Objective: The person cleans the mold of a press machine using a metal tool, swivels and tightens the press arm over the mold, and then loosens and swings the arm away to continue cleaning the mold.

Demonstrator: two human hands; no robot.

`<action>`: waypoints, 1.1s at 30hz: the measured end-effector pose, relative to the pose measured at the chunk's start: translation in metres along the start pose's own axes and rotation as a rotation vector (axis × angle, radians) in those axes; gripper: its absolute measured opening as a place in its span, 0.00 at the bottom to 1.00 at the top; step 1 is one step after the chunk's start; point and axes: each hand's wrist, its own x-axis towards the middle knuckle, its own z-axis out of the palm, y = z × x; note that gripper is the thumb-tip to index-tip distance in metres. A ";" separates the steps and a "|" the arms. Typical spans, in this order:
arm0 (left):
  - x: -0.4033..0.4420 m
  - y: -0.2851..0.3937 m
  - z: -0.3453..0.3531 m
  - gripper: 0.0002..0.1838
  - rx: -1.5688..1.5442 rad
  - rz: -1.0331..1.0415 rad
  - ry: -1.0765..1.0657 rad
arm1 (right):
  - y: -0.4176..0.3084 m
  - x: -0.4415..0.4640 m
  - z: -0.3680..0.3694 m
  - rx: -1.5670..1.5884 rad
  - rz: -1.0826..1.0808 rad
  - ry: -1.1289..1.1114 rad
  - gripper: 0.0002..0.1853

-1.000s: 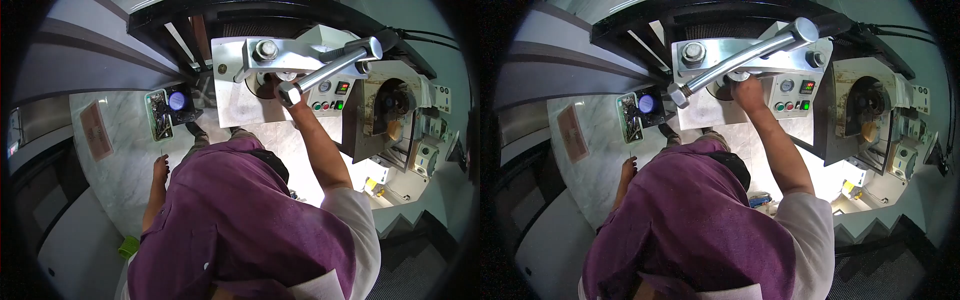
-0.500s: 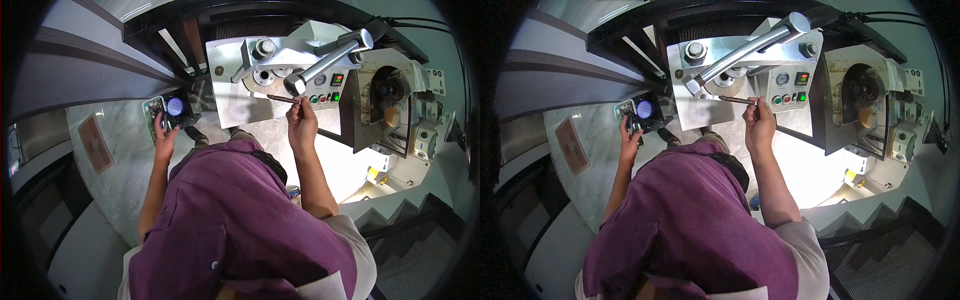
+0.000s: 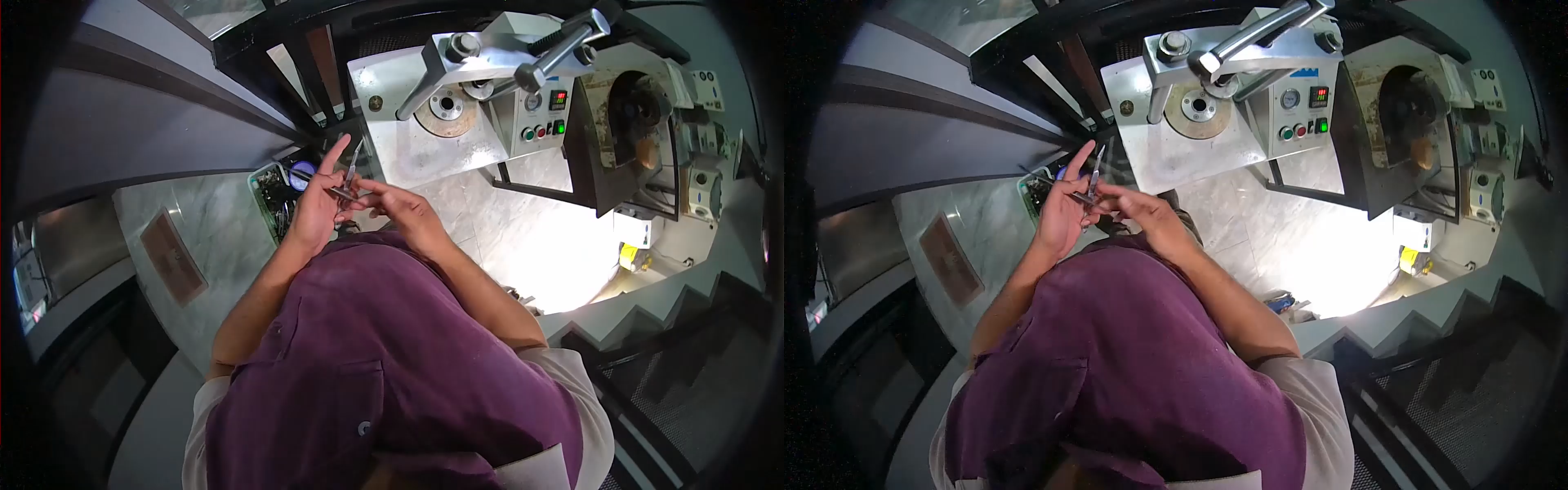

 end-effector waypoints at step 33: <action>0.028 -0.024 0.008 0.27 -0.365 0.007 -0.224 | -0.006 0.029 -0.023 0.628 0.089 0.257 0.08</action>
